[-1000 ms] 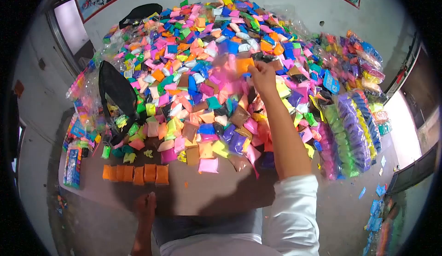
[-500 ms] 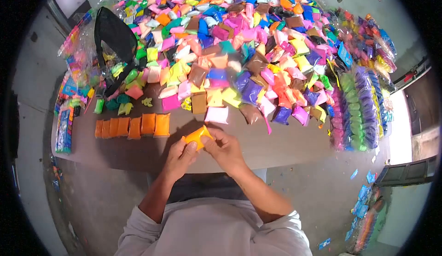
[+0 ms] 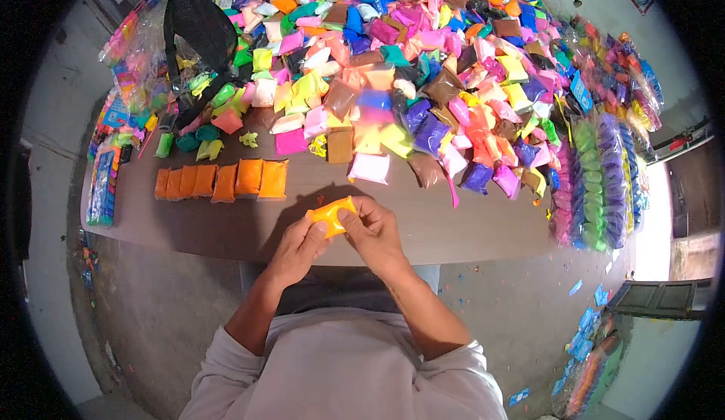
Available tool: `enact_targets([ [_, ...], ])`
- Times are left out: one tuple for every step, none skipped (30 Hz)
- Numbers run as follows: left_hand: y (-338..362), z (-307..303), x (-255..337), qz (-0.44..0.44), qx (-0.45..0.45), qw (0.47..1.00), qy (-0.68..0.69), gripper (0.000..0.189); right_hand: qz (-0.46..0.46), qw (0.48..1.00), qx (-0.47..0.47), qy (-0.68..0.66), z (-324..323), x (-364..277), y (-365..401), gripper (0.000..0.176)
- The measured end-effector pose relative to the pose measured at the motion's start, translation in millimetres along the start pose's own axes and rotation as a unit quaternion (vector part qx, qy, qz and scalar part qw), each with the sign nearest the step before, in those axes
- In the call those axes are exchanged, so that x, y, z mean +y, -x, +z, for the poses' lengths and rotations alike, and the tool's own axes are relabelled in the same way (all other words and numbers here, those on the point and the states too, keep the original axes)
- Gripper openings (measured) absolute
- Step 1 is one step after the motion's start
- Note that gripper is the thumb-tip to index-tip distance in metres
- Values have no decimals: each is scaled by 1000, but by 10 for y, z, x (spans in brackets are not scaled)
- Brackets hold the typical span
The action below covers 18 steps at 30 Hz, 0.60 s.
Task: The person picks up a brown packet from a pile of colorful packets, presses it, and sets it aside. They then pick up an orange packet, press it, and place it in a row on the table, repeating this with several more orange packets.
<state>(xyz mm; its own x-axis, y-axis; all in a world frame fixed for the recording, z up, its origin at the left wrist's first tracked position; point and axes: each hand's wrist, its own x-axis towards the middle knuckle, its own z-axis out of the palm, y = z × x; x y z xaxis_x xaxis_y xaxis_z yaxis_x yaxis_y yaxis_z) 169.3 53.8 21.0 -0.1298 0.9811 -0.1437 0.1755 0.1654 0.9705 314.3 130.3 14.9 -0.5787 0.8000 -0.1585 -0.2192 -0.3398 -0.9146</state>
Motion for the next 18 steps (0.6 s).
enact_targets([
  [-6,3,6,-1,0,1000,0,38,0,1000,0,0,11,8,10,23],
  [-10,8,16,15,2,1000,-2,38,-18,999,23,13,27,18,30,23],
  [-7,8,25,31,4,1000,-5,37,-37,998,46,26,41,23,50,23],
  [-2,1,34,31,4,1000,-5,37,-36,998,46,25,60,3,72,23],
  [0,-12,46,5,1,1000,22,37,-29,998,55,24,89,-31,94,23],
  [1,-32,52,-21,-1,999,49,36,-21,998,63,23,113,-45,100,23],
  [4,-36,52,-22,-1,999,47,36,-21,998,63,20,103,-22,79,23],
  [11,-25,54,-13,6,999,33,35,-33,997,38,59,66,9,50,23],
  [16,-23,55,-2,13,1000,20,35,-45,994,12,99,38,23,37,24],
  [19,-28,61,-2,14,1000,20,35,-45,994,12,98,23,9,47,24],
  [15,-31,75,2,-2,1000,17,35,-24,996,18,79,9,-18,60,25],
  [14,-32,88,6,-18,1000,14,35,-4,998,25,59,6,-43,73,25],
  [19,-31,99,5,-17,1000,15,35,-2,998,25,60,15,-65,90,25],
  [24,-31,111,7,-14,999,30,36,4,997,37,61,27,-89,108,25],
  [23,-29,118,10,-12,999,45,36,10,997,51,62,33,-107,121,25],
  [21,-23,104,10,-12,999,46,36,11,997,51,62,34,-119,125,25],
  [15,-20,78,3,-7,999,45,36,16,997,47,57,36,-133,116,25],
  [10,-21,61,-3,-1,999,45,36,21,998,42,52,39,-140,107,25],
])
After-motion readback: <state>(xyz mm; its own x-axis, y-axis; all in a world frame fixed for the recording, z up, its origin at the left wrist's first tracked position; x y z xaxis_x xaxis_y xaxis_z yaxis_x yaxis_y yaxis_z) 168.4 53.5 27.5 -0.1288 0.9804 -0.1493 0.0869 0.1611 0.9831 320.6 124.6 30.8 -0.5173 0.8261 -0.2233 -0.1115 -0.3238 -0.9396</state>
